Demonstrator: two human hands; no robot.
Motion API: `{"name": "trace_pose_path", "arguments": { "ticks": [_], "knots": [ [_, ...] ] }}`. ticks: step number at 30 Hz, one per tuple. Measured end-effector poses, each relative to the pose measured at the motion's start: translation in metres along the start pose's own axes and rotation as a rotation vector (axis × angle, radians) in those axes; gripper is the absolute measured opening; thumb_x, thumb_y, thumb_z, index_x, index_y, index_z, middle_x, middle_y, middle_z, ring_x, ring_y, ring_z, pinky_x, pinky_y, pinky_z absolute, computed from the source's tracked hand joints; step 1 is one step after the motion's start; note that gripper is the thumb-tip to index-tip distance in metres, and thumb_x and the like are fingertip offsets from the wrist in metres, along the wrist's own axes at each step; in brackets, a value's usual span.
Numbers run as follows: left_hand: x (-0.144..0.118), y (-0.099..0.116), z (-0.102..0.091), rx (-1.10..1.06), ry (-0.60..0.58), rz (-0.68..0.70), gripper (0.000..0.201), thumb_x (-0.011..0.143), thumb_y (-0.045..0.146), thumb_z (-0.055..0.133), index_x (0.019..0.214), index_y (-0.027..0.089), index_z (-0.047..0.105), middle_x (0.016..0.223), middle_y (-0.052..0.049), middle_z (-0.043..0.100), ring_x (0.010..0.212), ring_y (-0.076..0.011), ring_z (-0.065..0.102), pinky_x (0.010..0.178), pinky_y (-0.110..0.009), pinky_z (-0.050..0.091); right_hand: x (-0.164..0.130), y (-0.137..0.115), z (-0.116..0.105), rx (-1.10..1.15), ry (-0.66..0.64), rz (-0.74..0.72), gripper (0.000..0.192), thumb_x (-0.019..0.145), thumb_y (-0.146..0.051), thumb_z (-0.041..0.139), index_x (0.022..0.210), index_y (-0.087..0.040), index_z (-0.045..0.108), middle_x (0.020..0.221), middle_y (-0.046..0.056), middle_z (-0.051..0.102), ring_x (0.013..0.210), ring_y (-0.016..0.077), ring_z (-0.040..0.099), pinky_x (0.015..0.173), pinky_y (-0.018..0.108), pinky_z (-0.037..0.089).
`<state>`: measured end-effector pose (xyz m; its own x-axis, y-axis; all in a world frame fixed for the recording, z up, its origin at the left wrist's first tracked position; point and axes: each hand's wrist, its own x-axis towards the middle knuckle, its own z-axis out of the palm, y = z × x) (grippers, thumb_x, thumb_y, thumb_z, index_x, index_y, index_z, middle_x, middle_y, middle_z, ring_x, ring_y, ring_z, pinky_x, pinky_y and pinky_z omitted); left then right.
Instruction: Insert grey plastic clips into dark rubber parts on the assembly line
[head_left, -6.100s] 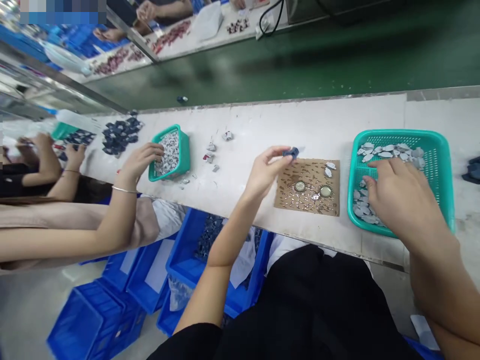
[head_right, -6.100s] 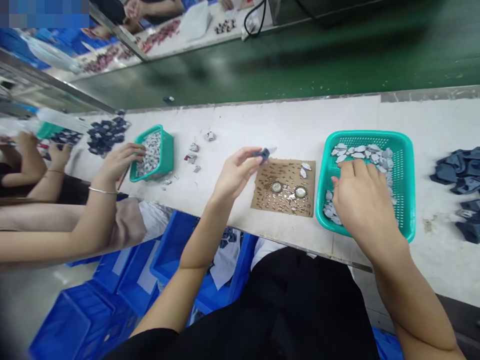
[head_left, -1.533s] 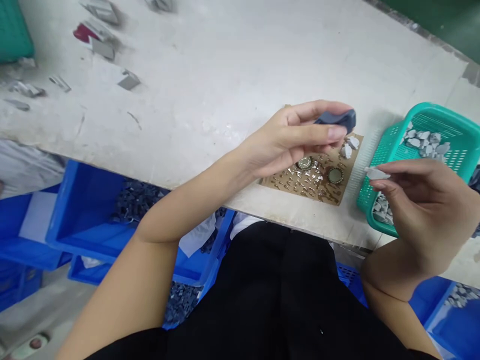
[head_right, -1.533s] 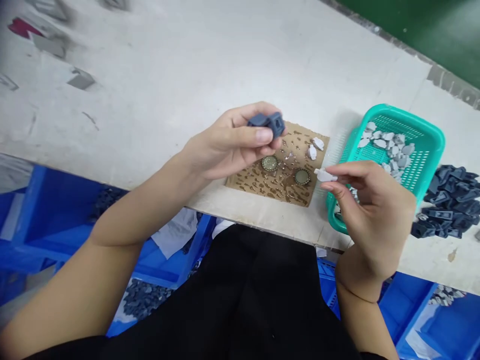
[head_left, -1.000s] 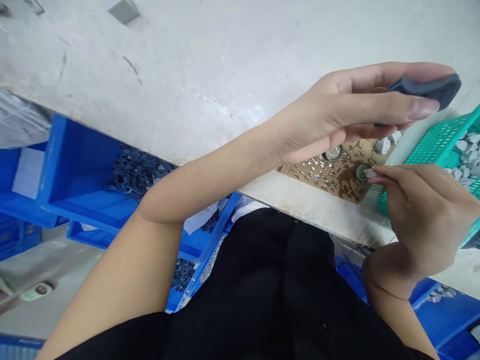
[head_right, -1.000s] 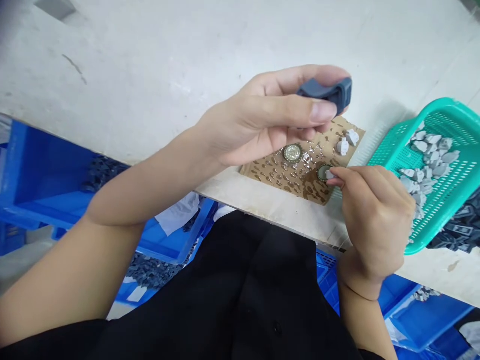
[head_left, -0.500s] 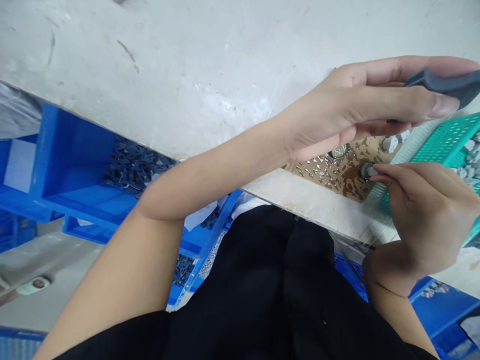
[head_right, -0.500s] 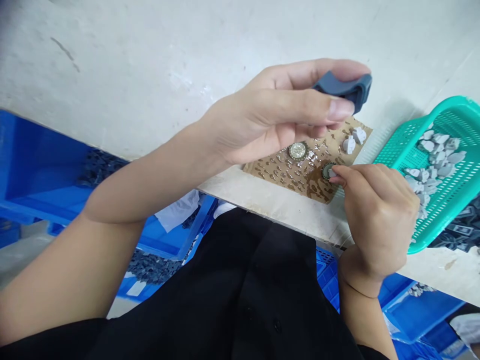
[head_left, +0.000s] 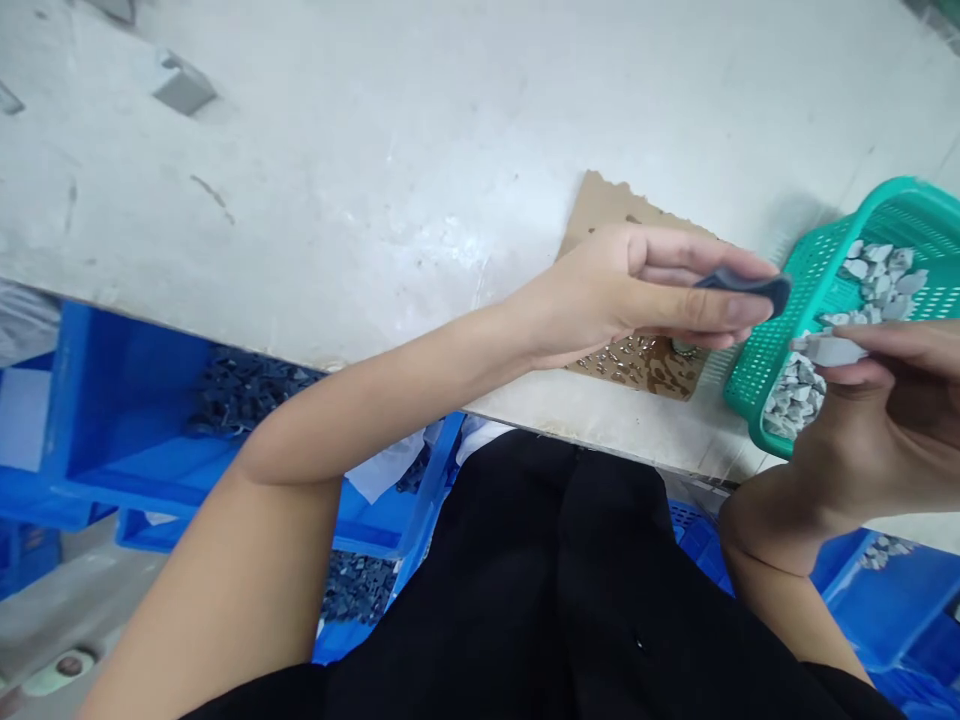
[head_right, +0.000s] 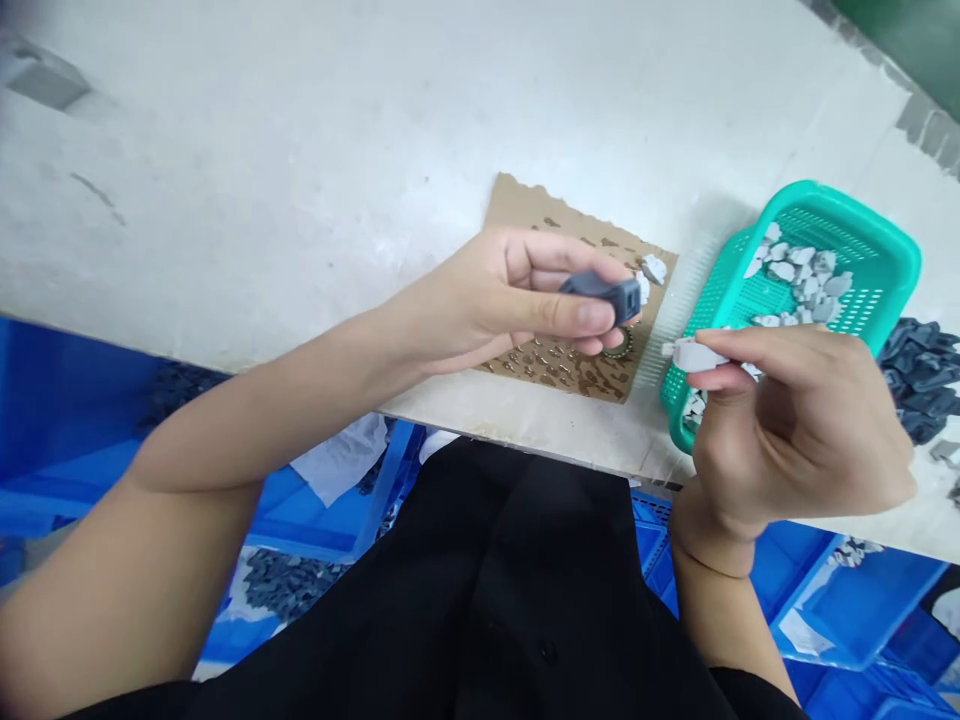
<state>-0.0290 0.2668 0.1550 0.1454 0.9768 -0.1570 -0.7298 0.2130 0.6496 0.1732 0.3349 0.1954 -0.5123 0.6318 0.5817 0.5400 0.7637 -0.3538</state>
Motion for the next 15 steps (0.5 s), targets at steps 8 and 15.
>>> {"name": "trace_pose_path", "arguments": {
  "ticks": [8, 15],
  "knots": [
    [-0.003, -0.017, 0.0, 0.013, -0.071, -0.129, 0.021, 0.079, 0.02, 0.088, 0.098, 0.021, 0.08, 0.089, 0.006, 0.081, 0.086, -0.0082, 0.079, 0.087, -0.02, 0.065, 0.003, 0.0, -0.012, 0.021, -0.051, -0.079, 0.014, 0.102, -0.029, 0.067, 0.089, -0.025, 0.07, 0.07, 0.002, 0.071, 0.069, 0.02, 0.074, 0.064, 0.034, 0.054],
    [-0.003, -0.019, -0.003, 0.1, -0.079, -0.112, 0.029, 0.077, 0.032, 0.092, 0.103, 0.026, 0.081, 0.098, 0.007, 0.082, 0.108, -0.0137, 0.079, 0.097, -0.021, 0.064, 0.024, 0.056, -0.055, 0.018, -0.665, -0.358, 0.02, 0.102, -0.028, 0.066, 0.12, -0.032, 0.073, 0.088, 0.003, 0.079, 0.079, 0.0189, 0.077, 0.064, 0.035, 0.049]
  ]
}}
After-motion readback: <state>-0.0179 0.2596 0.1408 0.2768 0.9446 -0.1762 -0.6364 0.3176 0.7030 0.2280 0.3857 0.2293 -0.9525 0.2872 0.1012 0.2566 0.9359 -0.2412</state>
